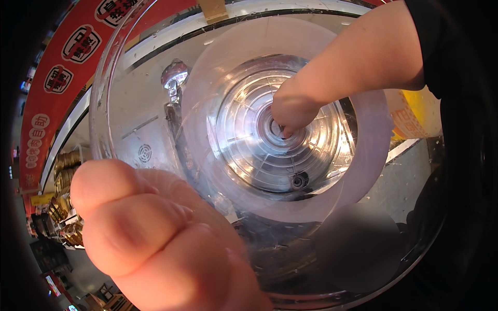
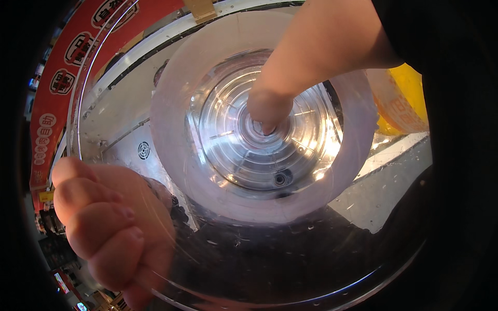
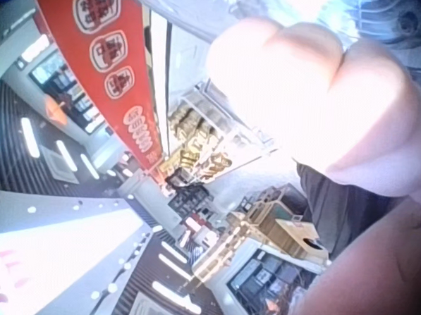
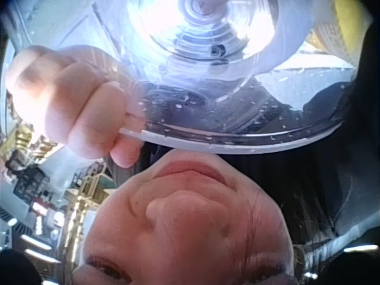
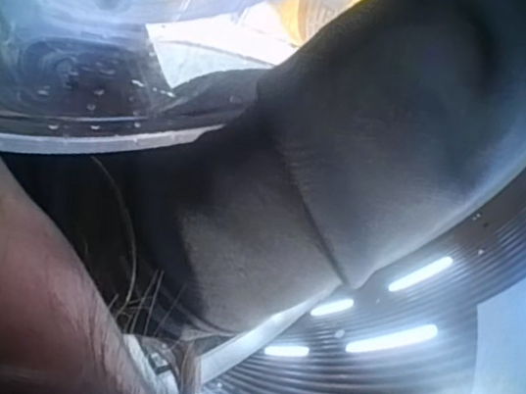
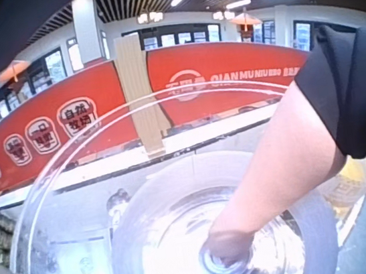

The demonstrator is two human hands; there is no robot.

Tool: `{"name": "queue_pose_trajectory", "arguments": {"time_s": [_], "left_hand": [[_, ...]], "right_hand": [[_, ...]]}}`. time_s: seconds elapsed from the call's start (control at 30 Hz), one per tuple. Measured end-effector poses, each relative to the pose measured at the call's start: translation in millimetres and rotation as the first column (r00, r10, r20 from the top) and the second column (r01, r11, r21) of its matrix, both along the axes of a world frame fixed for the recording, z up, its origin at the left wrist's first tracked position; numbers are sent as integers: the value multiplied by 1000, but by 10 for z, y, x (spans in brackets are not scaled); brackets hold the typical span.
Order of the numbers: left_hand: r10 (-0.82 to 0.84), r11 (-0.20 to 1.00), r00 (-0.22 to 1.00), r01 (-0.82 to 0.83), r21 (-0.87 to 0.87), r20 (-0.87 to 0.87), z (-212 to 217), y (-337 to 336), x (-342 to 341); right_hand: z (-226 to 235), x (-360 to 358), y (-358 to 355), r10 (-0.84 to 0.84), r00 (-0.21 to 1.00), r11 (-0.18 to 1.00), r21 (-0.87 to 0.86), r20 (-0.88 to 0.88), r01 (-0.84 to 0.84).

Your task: The person assembles a clear plastic container by placing a lid on the base, inserting a straw through the lid, and securing a small circular cap at the center of the lid. The person then places the assembled container on the counter.

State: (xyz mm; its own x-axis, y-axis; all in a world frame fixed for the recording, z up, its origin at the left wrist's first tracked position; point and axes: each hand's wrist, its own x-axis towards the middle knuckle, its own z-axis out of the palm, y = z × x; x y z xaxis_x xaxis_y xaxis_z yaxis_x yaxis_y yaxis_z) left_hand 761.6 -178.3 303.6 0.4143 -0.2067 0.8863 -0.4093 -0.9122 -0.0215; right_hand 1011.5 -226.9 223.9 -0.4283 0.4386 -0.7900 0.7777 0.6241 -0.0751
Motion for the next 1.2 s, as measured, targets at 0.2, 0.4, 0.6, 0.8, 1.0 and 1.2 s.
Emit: {"name": "queue_pose_trajectory", "arguments": {"time_s": [0.2, 0.4, 0.6, 0.8, 1.0, 1.2], "left_hand": [[-2, 1000, 1000, 1, 20, 22, 17, -26, 44], [-10, 1000, 1000, 10, 19, 28, 12, -9, 43], [-5, 1000, 1000, 4, 17, 24, -3, 21, 29], [-2, 1000, 1000, 2, 23, 17, -9, 10, 29], [3, 1000, 1000, -4, 27, 28, -4, 16, 17], [5, 999, 999, -6, 35, 33, -3, 7, -4]], "right_hand": [[-54, -42, 81, 246, 969, 968, -46, -33, -247], [-67, -22, -15, -47, 997, 998, -36, -54, 45], [-51, 5, -86, -117, 990, 993, 23, -78, 120], [16, 17, -40, 39, 999, 997, 73, -38, -36], [10, -14, -84, -47, 998, 992, 117, -44, 52], [44, -18, -105, -148, 989, 981, 119, -31, 151]]}}
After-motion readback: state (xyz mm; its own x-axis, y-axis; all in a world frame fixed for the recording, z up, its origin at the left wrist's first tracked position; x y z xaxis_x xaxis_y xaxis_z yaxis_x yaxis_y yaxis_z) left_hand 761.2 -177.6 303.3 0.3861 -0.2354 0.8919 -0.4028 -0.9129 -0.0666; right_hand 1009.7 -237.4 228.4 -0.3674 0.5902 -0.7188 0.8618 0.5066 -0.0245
